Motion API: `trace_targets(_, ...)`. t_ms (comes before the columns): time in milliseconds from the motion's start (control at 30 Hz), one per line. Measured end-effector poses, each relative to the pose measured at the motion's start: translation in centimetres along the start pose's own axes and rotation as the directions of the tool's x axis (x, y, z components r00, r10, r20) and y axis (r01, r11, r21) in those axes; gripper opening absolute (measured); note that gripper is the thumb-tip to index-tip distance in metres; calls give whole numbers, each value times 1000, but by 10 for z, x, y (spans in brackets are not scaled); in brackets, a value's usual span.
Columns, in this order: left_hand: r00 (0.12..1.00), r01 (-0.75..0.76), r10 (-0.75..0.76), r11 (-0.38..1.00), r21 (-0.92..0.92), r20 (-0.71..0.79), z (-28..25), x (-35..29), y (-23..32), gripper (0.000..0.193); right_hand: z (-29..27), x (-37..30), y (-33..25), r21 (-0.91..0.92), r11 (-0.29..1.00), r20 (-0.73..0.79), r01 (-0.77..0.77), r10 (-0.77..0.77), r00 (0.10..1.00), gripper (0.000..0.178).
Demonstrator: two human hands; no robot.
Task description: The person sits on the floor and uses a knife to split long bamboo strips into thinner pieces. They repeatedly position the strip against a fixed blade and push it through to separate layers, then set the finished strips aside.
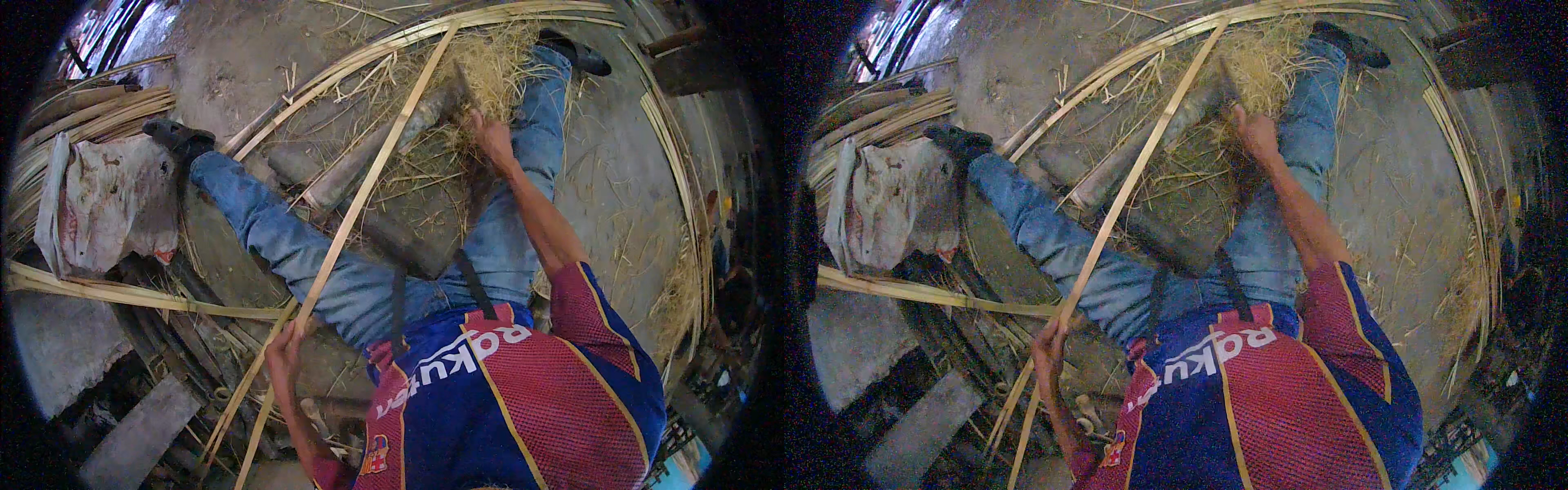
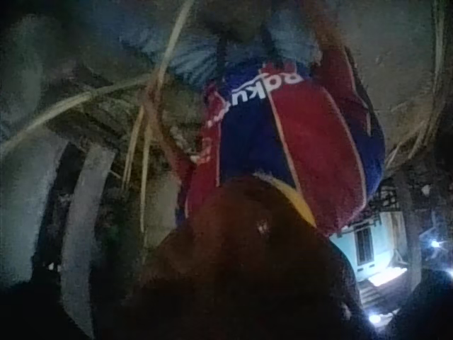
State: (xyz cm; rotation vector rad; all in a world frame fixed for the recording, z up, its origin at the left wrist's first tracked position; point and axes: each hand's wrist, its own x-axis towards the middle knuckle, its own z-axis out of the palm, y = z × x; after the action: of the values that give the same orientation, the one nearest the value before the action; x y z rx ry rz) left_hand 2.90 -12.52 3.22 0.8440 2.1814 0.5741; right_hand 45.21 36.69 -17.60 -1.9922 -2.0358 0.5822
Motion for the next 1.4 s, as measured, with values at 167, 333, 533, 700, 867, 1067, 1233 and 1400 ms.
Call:
trace_targets(167, 1000, 28, -29, 989, 147, 6, -10, -1, 34, 35, -6, -64, -67, -75, 980, 162, 184, -170, 972, 68)
trace_targets(333, 886, -331, 420, 869, 369, -195, 35, 54, 83, 36, 11, -88, -91, 64, 992, 181, 109, -119, 976, 70)
trace_targets(533, 942, -332, 336, 910, 248, 29, 112, 136, 131, 30, 41, -85, -75, 279, 954, 200, -113, 58, 978, 60)
trace_targets(700, 947, -156, 203, 968, -196, 247, 115, 147, 125, 26, 28, -137, -130, 714, 553, 425, -429, 145, 894, 44)
trace_targets(867, 935, -98, 207, 930, -353, 286, 112, 137, 138, 25, 11, -165, -188, 783, 191, 608, -592, -35, 793, 38)
trace_targets(1067, 930, -69, 205, 913, -401, 305, 107, 138, 133, 22, 11, -165, -204, 821, 221, 564, -526, -177, 806, 31)
trace_targets(1233, 936, -70, 201, 910, -409, 289, 107, 136, 138, 23, 26, -160, -201, 835, 364, 470, -413, -83, 878, 35)
trace_targets(1400, 938, -238, 309, 905, -353, 160, 115, 135, 129, 24, 29, -162, -194, 812, 458, 434, -361, -62, 899, 33)
